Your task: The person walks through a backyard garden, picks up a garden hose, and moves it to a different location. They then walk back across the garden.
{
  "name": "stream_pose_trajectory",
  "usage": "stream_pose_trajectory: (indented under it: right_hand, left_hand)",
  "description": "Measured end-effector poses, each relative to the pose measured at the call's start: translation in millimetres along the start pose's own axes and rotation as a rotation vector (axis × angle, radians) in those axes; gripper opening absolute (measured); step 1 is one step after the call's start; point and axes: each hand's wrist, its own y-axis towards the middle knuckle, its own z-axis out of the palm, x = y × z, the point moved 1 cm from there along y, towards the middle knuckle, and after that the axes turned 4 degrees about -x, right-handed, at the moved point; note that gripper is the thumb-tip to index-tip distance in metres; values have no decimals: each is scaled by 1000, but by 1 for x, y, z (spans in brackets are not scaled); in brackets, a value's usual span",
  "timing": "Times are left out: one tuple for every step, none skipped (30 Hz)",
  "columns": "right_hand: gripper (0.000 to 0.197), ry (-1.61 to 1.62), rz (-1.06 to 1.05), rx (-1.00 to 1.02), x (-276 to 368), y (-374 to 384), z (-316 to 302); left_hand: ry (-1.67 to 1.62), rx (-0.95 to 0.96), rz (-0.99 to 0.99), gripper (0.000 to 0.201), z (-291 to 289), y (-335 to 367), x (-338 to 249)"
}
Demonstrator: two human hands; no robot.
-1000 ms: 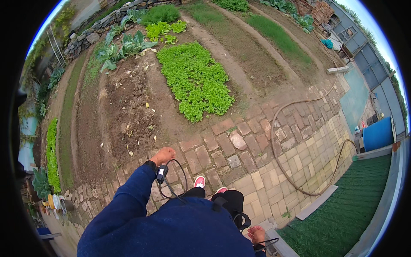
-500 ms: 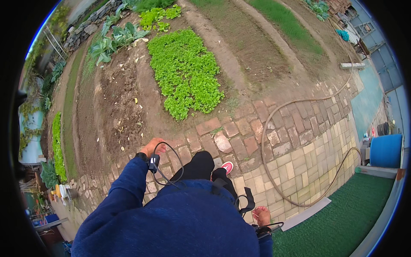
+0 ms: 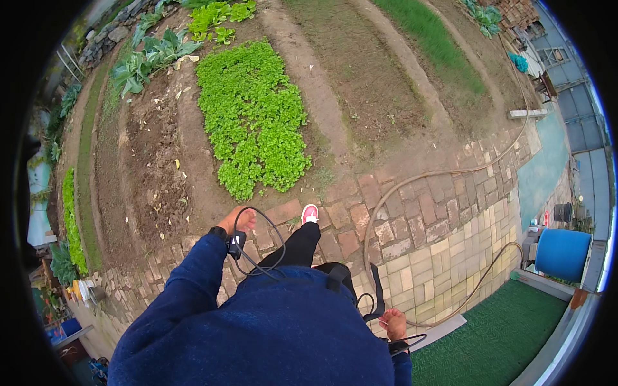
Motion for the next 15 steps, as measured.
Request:
stream_pose_trajectory:
  right_hand:
    - [5,-23,9,-2,12,3,1]
    - [5,17,-20,-1,25,7,1]
    - [5,58,-46,3,36,11,1]
    - [5,100,-76,8,47,17,2]
    - [5,75,-46,-7,57,26,4]
    - [5,69,-54,21,67,35,6]
    - [5,60,-60,49,77,42,7]
    - [4,49,-64,76,87,50,5]
    - [4,76,-54,94,98,58,4]
    - [4,58,-69,114,110,66,2]
    - [4,40,-83,134,122,74,-1]
    - [3,48,-104,187,135,81,-5]
    - [4,24,-100,193,150,91,-9]
    - [3,17,-95,159,164,101,-15]
    - [3,19,-88,141,180,111,-20]
  left_hand:
    - [2,18,39,11,8,9,-28]
    - [5,34,75,12,14,16,-55]
    - [65,67,93,13,19,24,-80]
    - [133,93,103,14,24,33,-105]
    - [83,49,110,14,32,40,-125]
    - [83,53,153,15,37,48,-142]
    - [77,51,198,15,42,57,-155]
    - [51,53,231,15,46,65,-165]
    - [43,71,228,15,48,73,-173]
    - [92,46,213,16,49,78,-177]
    - [95,39,173,17,48,82,-178]
    - [108,9,134,20,47,85,-179]
    - [116,-13,85,18,48,86,-178]
    - [64,-45,-8,18,47,87,-177]
    - [148,-67,-1,17,49,85,-177]
